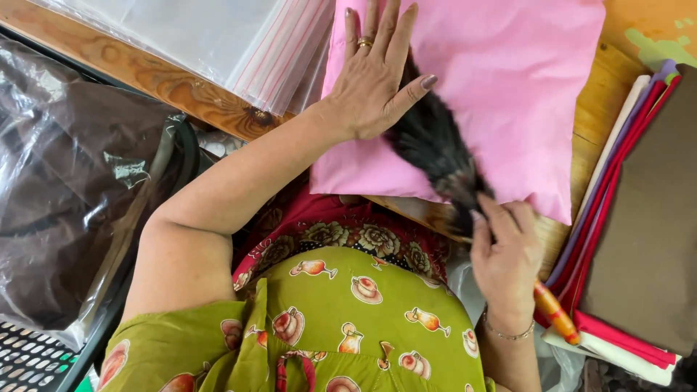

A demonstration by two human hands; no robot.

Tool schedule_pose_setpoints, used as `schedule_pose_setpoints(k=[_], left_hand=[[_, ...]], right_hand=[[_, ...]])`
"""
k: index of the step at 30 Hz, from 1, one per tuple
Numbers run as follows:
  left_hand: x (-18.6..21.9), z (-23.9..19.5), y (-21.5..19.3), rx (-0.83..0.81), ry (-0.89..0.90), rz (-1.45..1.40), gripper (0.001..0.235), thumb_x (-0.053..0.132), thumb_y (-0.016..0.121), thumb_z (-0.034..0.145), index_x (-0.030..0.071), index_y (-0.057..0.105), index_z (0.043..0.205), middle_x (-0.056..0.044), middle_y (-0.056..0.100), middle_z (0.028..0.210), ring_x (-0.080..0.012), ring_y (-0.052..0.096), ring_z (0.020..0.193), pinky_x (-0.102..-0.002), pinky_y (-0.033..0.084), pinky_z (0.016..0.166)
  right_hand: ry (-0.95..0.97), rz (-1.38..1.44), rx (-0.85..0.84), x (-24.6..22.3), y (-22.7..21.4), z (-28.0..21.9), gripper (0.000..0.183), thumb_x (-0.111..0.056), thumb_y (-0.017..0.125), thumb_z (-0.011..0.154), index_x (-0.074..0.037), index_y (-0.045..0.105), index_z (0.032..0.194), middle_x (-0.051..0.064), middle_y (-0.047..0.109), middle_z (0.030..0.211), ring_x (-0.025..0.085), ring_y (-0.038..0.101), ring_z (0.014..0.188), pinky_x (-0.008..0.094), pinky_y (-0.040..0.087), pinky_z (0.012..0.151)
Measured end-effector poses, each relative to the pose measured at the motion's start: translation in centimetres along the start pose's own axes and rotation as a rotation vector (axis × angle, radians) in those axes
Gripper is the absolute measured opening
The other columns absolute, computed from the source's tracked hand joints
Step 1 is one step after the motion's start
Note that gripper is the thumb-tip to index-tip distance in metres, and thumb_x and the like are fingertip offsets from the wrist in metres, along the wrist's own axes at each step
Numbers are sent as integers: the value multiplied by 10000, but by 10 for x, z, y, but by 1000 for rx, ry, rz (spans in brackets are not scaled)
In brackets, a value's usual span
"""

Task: Brushing and smoothing a pink pillow before folding it and placing it inside a clear plastic bag.

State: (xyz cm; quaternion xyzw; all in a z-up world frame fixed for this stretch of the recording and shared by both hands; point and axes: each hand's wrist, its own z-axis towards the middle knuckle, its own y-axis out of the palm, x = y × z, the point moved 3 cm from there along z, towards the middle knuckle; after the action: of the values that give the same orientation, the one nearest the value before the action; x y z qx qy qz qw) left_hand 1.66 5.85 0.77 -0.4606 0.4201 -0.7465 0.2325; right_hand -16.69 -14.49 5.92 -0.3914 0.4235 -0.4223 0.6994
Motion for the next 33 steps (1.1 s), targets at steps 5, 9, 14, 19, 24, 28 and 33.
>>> schedule_pose_setpoints(k=[5, 9, 14, 19, 24, 28, 33], left_hand=[[47, -20, -22, -105, 29, 325, 969, 769, 245, 956, 11, 44, 1523, -242, -71, 1523, -441, -70, 1405, -626, -18, 1148], [68, -49, 10, -50, 167, 335, 1162, 772, 693, 878, -50, 124, 1468, -280, 44, 1505, -470, 83, 1411, -609, 104, 1155], [51, -33, 14, -328, 177, 289, 961, 637, 431, 940, -3, -37, 1482, -259, -136, 1498, -435, -115, 1392, -545, -82, 1136], [41, -19, 15, -206, 297, 326, 952, 529, 620, 715, -40, 291, 1404, -297, 206, 1475, -494, 104, 1365, -619, 4, 1099], [50, -14, -9, -475, 228, 284, 622, 378, 664, 744, 72, 496, 1260, -264, 331, 1429, -501, 212, 1347, -716, 23, 1046], [59, -6, -28, -601, 202, 285, 501, 239, 645, 742, 61, 542, 1199, -179, 477, 1323, -438, 300, 1334, -721, 84, 1067], [60, 32, -30, -273, 105, 201, 680, 574, 500, 875, 32, 455, 1285, -262, 129, 1480, -533, 46, 1323, -798, 28, 961]], right_hand=[[71, -62, 150, 12, 0, 1, 240, 84, 596, 908, 85, 653, 1142, 200, 520, 955, 341, 566, 844, 422, 449, 913], [84, -57, 102, 13, 4, 2, 269, 86, 624, 891, 47, 679, 1152, 128, 502, 890, 263, 560, 836, 353, 518, 691], [248, -323, 241, 60, 2, 3, 355, 62, 638, 877, -10, 706, 1219, 131, 451, 876, 329, 521, 695, 454, 476, 564], [191, -115, 118, 47, -1, 2, 290, 56, 593, 897, 18, 685, 1169, 108, 493, 899, 287, 546, 761, 405, 476, 672], [519, -404, 210, 112, -4, 1, 404, 45, 558, 887, -17, 634, 1278, 152, 432, 908, 386, 561, 600, 512, 507, 613], [798, -456, -7, 141, 7, 18, 538, -26, 518, 889, -43, 401, 1414, 191, 371, 1062, 470, 558, 723, 585, 479, 680], [471, -428, 78, 128, 18, 47, 508, -239, 575, 990, 88, 452, 1358, 326, 358, 1279, 506, 380, 1109, 591, 388, 881]])
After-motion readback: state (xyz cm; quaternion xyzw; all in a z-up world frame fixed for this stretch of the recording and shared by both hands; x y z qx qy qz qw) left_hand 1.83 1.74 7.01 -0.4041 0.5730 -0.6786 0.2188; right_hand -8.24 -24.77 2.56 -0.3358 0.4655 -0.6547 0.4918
